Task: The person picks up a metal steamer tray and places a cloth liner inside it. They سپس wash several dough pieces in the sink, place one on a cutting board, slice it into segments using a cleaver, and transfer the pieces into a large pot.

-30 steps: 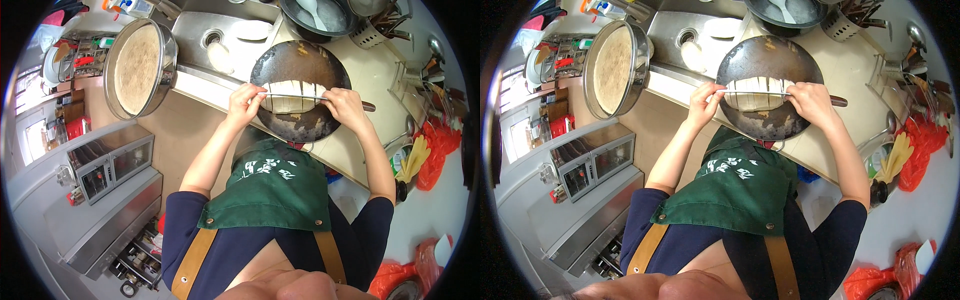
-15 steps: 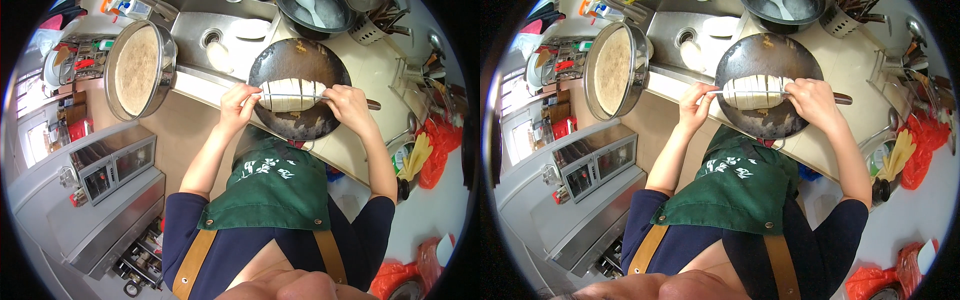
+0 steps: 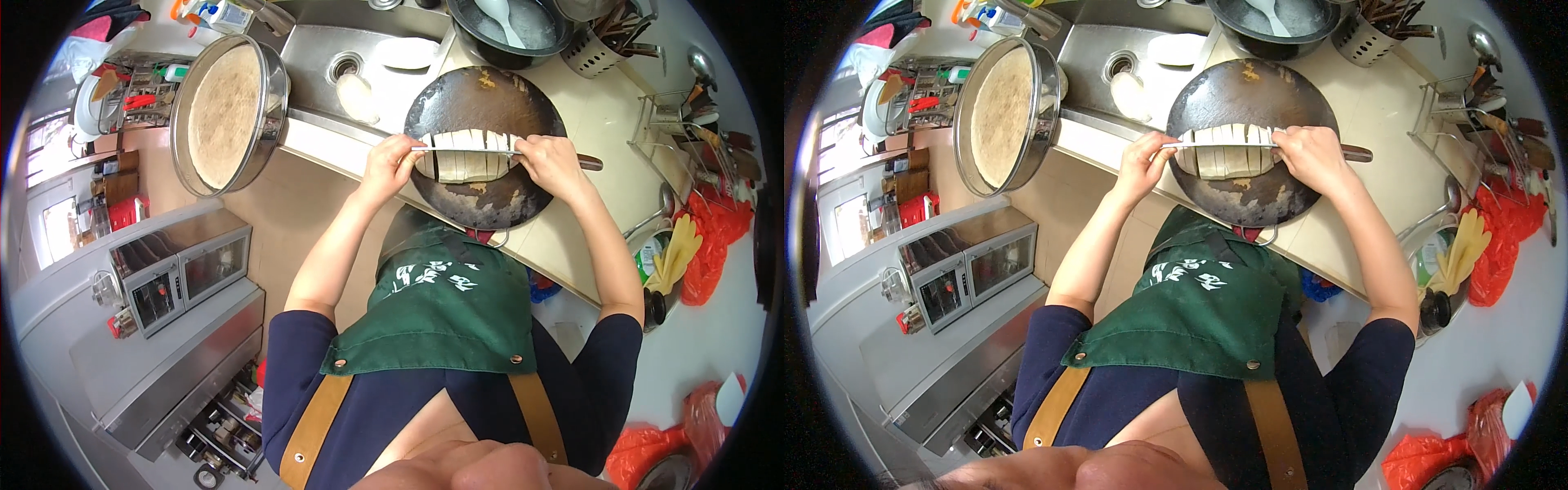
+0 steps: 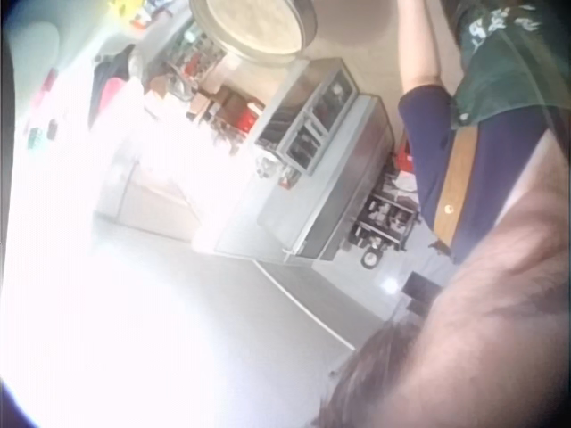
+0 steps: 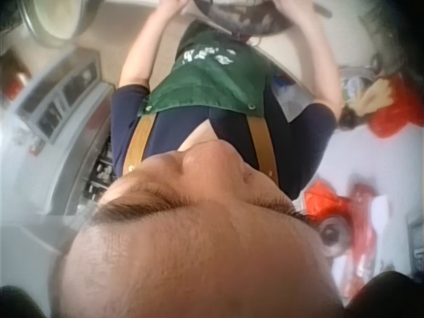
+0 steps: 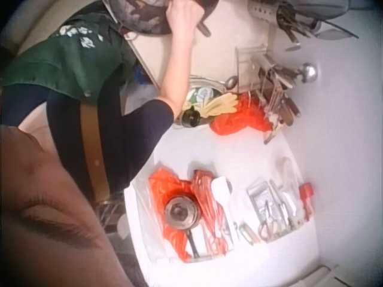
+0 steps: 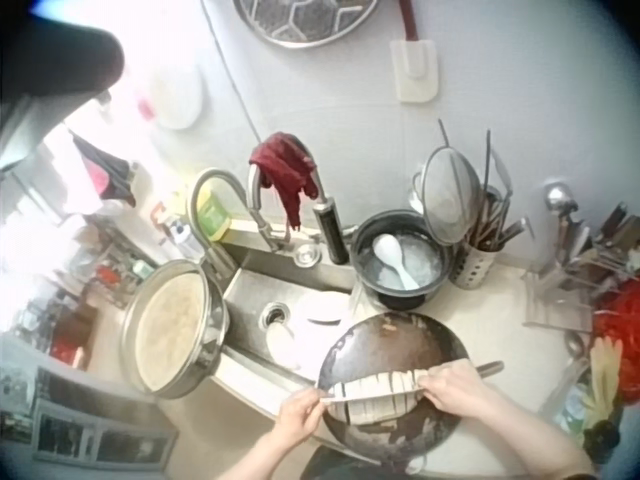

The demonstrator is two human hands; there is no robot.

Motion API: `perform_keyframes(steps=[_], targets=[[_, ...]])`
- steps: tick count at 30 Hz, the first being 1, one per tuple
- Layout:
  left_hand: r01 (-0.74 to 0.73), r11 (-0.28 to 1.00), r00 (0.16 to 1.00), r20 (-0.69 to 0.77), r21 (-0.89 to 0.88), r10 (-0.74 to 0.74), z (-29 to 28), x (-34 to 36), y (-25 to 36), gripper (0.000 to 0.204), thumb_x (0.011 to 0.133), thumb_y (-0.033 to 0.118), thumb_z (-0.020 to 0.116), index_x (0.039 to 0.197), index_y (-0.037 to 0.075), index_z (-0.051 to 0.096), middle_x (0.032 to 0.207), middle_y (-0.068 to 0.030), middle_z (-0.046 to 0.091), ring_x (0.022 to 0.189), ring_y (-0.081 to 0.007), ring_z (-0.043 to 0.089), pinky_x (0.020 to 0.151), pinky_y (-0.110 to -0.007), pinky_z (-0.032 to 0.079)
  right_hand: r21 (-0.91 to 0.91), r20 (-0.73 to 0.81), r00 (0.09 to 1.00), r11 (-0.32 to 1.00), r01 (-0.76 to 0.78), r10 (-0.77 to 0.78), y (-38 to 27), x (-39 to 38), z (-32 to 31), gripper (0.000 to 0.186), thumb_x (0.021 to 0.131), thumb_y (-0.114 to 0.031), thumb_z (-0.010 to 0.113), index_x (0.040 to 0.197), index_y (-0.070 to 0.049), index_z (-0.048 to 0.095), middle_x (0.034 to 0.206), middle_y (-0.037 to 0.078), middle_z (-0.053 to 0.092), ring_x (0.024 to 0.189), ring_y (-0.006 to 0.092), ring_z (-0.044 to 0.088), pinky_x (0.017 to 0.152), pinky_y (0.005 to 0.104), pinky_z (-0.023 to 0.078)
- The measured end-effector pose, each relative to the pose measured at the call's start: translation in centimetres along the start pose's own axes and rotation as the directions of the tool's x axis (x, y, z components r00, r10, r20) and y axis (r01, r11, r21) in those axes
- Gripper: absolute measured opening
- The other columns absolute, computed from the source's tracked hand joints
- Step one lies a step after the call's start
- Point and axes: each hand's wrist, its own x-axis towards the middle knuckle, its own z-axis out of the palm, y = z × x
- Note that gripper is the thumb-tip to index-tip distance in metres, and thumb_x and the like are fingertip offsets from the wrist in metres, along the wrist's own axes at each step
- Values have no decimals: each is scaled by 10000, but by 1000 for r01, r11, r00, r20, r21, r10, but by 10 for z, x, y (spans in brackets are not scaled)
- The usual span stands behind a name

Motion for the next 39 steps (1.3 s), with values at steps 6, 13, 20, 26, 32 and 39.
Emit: perform_keyframes(steps=[6, 13, 20, 26, 32, 39], targets=[[42, 998, 989, 141, 44, -48, -13, 13, 15, 246, 839, 128, 656, 1070, 43, 646, 918, -113, 658, 872, -270, 629, 777, -341, 480, 8, -2, 1000, 1000, 7, -7, 1, 1, -4, 100, 799, -165, 645, 804, -71, 609, 720, 108, 630, 667, 300, 634, 568, 409, 495], [-253, 949, 963, -44, 190, 265, -40, 86, 70, 387, 862, 283, 617, 1198, 94, 591, 1208, -100, 576, 1163, -280, 516, 989, -467, 359, -15, 1, 999, 999, 43, -43, 1, 1, -1, 122, 771, -170, 666, 782, -67, 602, 704, 109, 620, 661, 296, 634, 573, 409, 497], [-177, 868, 905, 424, 464, -42, 41, 66, 44, 633, 949, 460, 429, 1457, 103, 304, 1503, -199, 261, 1425, -322, 190, 1136, -529, 124, -62, 15, 1000, 998, 7, -6, -9, 2, -7, 162, 754, -209, 693, 755, -68, 613, 694, 118, 622, 638, 293, 640, 554, 402, 498], [-265, 883, 928, 352, 388, 123, 14, 110, 70, 677, 953, 508, 384, 1454, 63, 286, 1509, -221, 234, 1418, -365, 180, 1133, -534, 120, -50, 28, 999, 999, -19, 20, 0, 4, 1, 180, 755, -222, 698, 744, -64, 613, 665, 121, 618, 608, 295, 638, 548, 393, 503], [-320, 820, 909, 398, 475, 124, 35, 75, 63, 593, 872, 487, 541, 1257, 37, 545, 1334, -174, 511, 1284, -336, 436, 1090, -485, 279, -35, 25, 997, 997, -69, 70, -5, 7, -5, 223, 716, -265, 716, 734, -70, 610, 688, 91, 624, 636, 259, 646, 559, 365, 503], [-489, 797, 824, 486, 353, 291, 13, 99, 66, 299, 744, 320, 706, 881, 57, 668, 1108, -98, 639, 1120, -259, 558, 1006, -442, 382, 1, 15, 1000, 1000, -18, 18, -7, 3, -14, 186, 688, -229, 732, 723, -98, 605, 670, 50, 585, 639, 208, 624, 563, 341, 489]])
